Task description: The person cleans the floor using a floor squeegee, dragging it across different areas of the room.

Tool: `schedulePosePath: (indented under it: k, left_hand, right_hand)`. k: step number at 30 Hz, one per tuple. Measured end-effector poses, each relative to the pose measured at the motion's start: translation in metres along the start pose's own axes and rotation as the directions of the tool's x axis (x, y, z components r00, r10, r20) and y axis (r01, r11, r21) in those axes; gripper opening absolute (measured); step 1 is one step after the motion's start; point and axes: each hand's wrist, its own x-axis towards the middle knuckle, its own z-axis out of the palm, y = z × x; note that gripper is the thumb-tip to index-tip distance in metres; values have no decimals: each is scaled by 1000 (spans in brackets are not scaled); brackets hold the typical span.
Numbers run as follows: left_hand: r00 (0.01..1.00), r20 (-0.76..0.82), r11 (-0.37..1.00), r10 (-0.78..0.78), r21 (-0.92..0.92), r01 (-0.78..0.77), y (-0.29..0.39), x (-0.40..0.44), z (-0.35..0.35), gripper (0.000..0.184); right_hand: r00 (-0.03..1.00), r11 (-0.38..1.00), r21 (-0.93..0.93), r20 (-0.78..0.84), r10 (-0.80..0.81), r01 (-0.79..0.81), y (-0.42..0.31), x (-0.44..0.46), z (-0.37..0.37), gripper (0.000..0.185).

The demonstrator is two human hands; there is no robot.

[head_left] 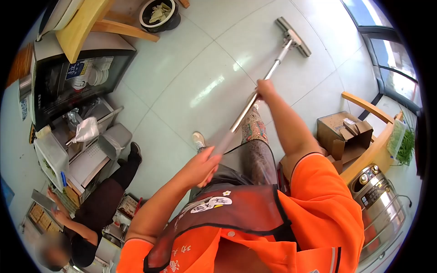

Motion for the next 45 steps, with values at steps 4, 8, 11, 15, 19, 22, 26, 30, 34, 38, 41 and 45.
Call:
schedulePosePath:
  k: [4, 8, 11, 15, 19, 22, 26, 30, 34, 38, 41, 45]
  left_hand:
    - [997, -76, 998, 28, -46, -32, -136, -105, -55, 41]
    - [976, -211, 997, -61, 23, 67, -243, -246, -113, 34]
    - [880, -471, 821, 65, 527, 221, -310, -330, -129, 34]
    - [764, -495, 579, 413, 791, 198, -377, -344, -121, 37]
    - [812, -409, 537, 416, 831, 144, -401, -298, -124, 38]
    - [842, -340, 453, 419, 882, 131, -364, -217, -96, 39]
    - [785, 65, 305, 616, 899, -314, -253, -73, 1, 53]
    - [975, 127, 818, 181, 531, -221, -150, 37, 136, 54]
    - [969, 219, 876, 113, 439, -201, -117, 96, 224, 43]
    - [987, 155, 878, 33, 468, -103, -160, 96, 207, 37]
    - [995, 92, 856, -25, 516, -26, -188, 53, 158, 39]
    - [995, 29, 792, -96, 608, 59, -223, -25, 101, 44]
  right_hand:
    - [981, 941, 280, 99, 168, -190, 18, -145, 153, 21]
    - [914, 978, 178, 405, 29, -110, 93, -253, 330, 23]
    - [447, 605, 39, 637, -628, 795, 166, -299, 462, 25]
    - [768, 474, 622, 600, 223, -623, 92, -422, 414, 19]
    - [866, 485, 719, 437, 242, -498, 107, -404, 382, 16]
    - [963, 573, 774, 212, 167, -270, 136, -334, 320, 12]
    - [956, 525, 849, -108, 273, -54, 170, -221, 153, 13]
    - [880, 774, 630, -405, 249, 71, 226, -149, -35, 27]
    - [822, 866, 500, -496, 280, 7, 269, -130, -128, 25]
    - [873, 875, 479, -396, 285, -68, 293, -143, -96, 22]
    - [843, 830, 548, -393, 366, -105, 296, -161, -18, 21]
    - [915, 722, 689, -244, 320, -69, 297, -225, 85, 16]
